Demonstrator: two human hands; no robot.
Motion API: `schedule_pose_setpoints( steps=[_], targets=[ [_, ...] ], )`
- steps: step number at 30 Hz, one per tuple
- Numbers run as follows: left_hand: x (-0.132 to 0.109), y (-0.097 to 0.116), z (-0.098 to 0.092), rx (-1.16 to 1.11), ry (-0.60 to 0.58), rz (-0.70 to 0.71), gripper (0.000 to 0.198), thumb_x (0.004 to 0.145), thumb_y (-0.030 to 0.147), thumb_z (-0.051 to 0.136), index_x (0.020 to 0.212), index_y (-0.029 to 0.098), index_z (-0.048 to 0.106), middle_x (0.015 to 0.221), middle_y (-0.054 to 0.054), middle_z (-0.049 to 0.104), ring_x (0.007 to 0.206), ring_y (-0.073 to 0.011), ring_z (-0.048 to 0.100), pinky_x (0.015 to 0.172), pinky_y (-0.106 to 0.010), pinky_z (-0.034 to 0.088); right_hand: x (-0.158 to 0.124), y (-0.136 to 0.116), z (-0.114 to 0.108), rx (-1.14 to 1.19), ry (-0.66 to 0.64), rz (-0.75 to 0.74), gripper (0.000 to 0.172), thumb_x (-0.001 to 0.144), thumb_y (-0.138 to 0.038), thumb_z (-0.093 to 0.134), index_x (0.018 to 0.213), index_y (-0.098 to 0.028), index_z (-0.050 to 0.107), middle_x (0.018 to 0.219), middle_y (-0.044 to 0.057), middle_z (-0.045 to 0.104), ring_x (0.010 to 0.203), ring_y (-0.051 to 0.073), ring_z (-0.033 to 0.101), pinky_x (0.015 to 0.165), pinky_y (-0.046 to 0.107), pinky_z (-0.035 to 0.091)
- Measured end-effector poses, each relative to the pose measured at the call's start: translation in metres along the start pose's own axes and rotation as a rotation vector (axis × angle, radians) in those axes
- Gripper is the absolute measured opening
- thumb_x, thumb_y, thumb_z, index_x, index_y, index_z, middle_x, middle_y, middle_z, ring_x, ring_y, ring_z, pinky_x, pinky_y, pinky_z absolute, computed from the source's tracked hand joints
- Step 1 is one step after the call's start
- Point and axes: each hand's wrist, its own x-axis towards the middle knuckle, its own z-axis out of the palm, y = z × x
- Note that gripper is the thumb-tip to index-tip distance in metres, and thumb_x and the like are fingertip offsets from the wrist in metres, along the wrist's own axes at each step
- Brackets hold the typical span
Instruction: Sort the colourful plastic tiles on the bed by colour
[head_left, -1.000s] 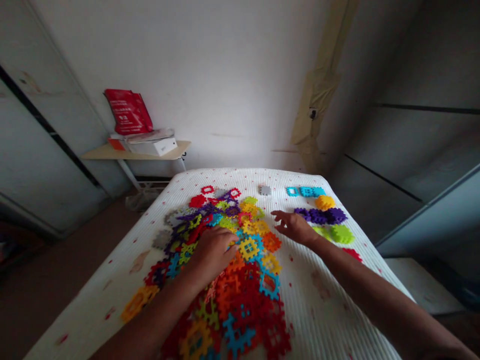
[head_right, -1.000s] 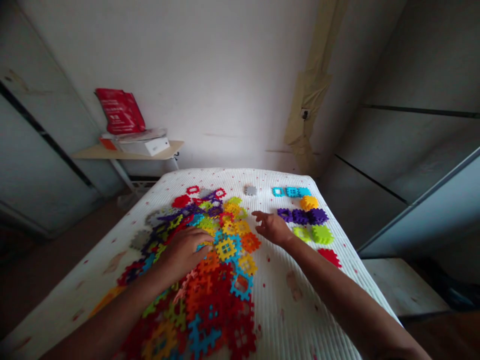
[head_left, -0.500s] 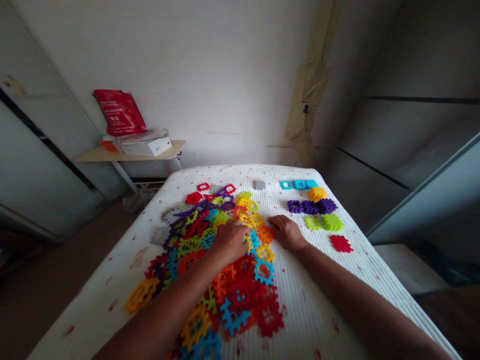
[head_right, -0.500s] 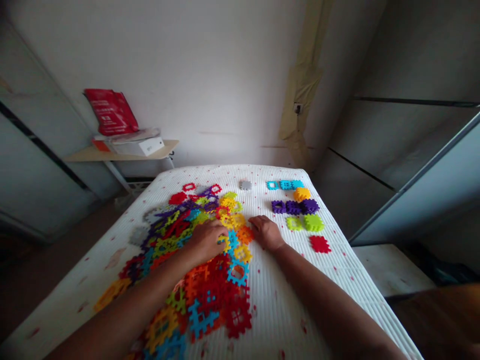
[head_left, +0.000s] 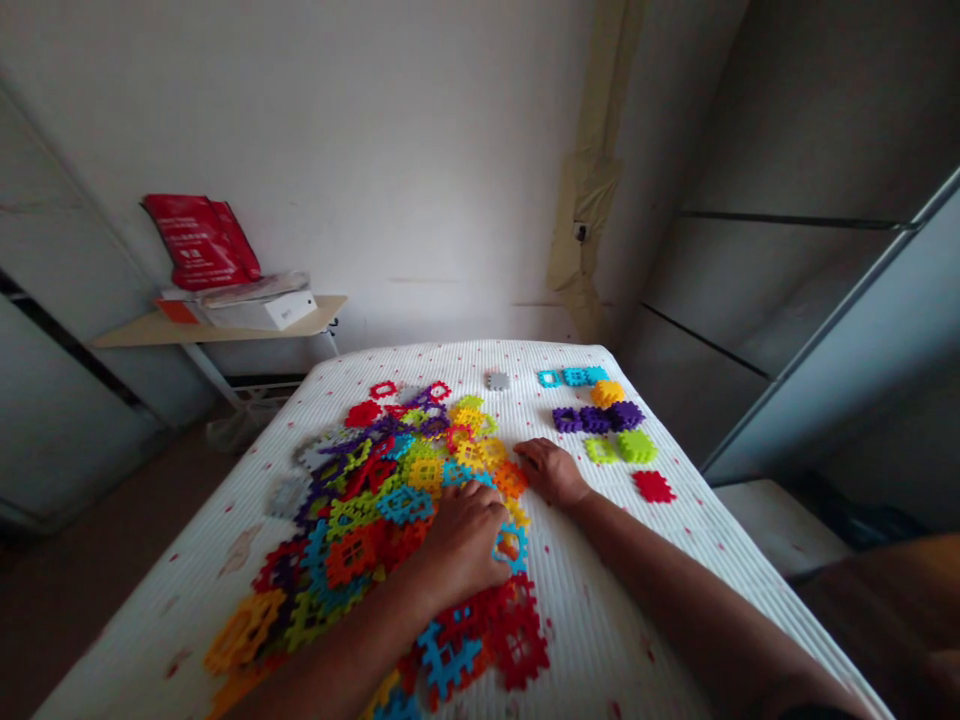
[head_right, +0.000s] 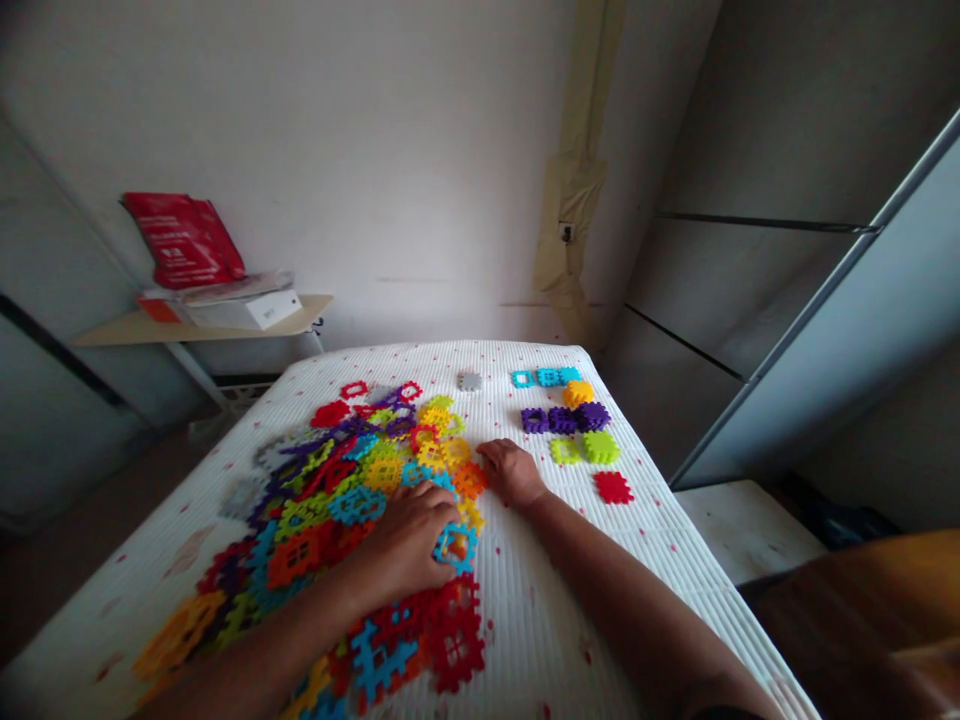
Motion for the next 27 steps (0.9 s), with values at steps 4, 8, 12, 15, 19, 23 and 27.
schedule_pose_setpoints(
  steps=[4, 8, 12, 15, 19, 23, 27],
  targets=[
    [0.002, -0.006, 0.006, 0.012, 0.052, -0.043, 0.037, 0.066, 0.025, 0.062, 0.103, 0.022, 0.058, 0.095, -0.007, 0.065, 0.097, -0.0272, 0.055, 0.086, -0.041, 0.036, 0.001, 0.001, -0.003, 0.112, 0.002, 0.055, 0.028, 0.075, -0.011, 0.05, 0.099, -0.018, 0.063, 0.093, 0.007, 0.068, 0.085, 0.018, 0.062, 0.078, 0.028, 0.048],
    [0.007, -0.013, 0.014, -0.126, 0.094, -0.084, 0.032, 0.069, 0.012, 0.052, 0.098, 0.023, 0.059, 0.091, -0.004, 0.068, 0.089, -0.0212, 0.06, 0.082, -0.034, 0.039, 0.001, 0.003, -0.004, 0.173, 0.013, 0.08, 0.027, 0.073, -0.011, 0.05, 0.096, -0.018, 0.063, 0.09, 0.006, 0.067, 0.081, 0.018, 0.061, 0.074, 0.028, 0.048],
    [0.018, -0.03, 0.015, -0.603, 0.23, -0.278, 0.022, 0.068, 0.014, 0.051, 0.086, 0.021, 0.061, 0.073, 0.0, 0.065, 0.07, -0.0155, 0.061, 0.067, -0.027, 0.043, 0.0, 0.002, -0.009, 0.296, 0.041, 0.149, 0.025, 0.076, -0.015, 0.051, 0.098, -0.017, 0.062, 0.085, 0.004, 0.066, 0.07, 0.015, 0.06, 0.067, 0.027, 0.048],
    [0.026, -0.046, 0.011, -0.97, 0.351, -0.425, 0.031, 0.062, 0.021, 0.058, 0.093, 0.017, 0.058, 0.062, 0.003, 0.061, 0.06, -0.0154, 0.06, 0.058, -0.025, 0.044, -0.002, -0.007, -0.018, 0.376, 0.076, 0.133, 0.026, 0.078, -0.026, 0.056, 0.103, -0.019, 0.06, 0.089, 0.004, 0.065, 0.071, 0.014, 0.059, 0.065, 0.027, 0.049],
    [0.029, -0.055, 0.007, -1.078, 0.399, -0.488, 0.045, 0.063, 0.027, 0.058, 0.105, 0.012, 0.053, 0.065, 0.0, 0.065, 0.065, -0.0175, 0.065, 0.064, -0.027, 0.049, -0.005, -0.035, -0.026, 0.344, 0.086, -0.101, 0.046, 0.075, -0.034, 0.064, 0.117, -0.021, 0.053, 0.109, 0.009, 0.06, 0.092, 0.02, 0.058, 0.076, 0.034, 0.049],
    [0.028, -0.052, 0.005, -1.14, 0.417, -0.505, 0.052, 0.066, 0.029, 0.057, 0.114, 0.011, 0.051, 0.07, -0.001, 0.067, 0.07, -0.0175, 0.065, 0.066, -0.027, 0.049, 0.0, -0.066, -0.029, 0.131, 0.052, -0.306, 0.057, 0.073, -0.032, 0.066, 0.126, -0.021, 0.047, 0.123, 0.012, 0.055, 0.107, 0.026, 0.051, 0.089, 0.042, 0.045],
    [0.028, -0.047, 0.0, -1.197, 0.395, -0.488, 0.06, 0.065, 0.024, 0.058, 0.123, 0.012, 0.048, 0.067, 0.001, 0.066, 0.067, -0.0159, 0.064, 0.065, -0.026, 0.048, 0.006, -0.079, -0.031, -0.008, 0.002, -0.324, 0.055, 0.074, -0.022, 0.063, 0.126, -0.017, 0.046, 0.119, 0.014, 0.057, 0.102, 0.027, 0.052, 0.086, 0.041, 0.046]
  ],
)
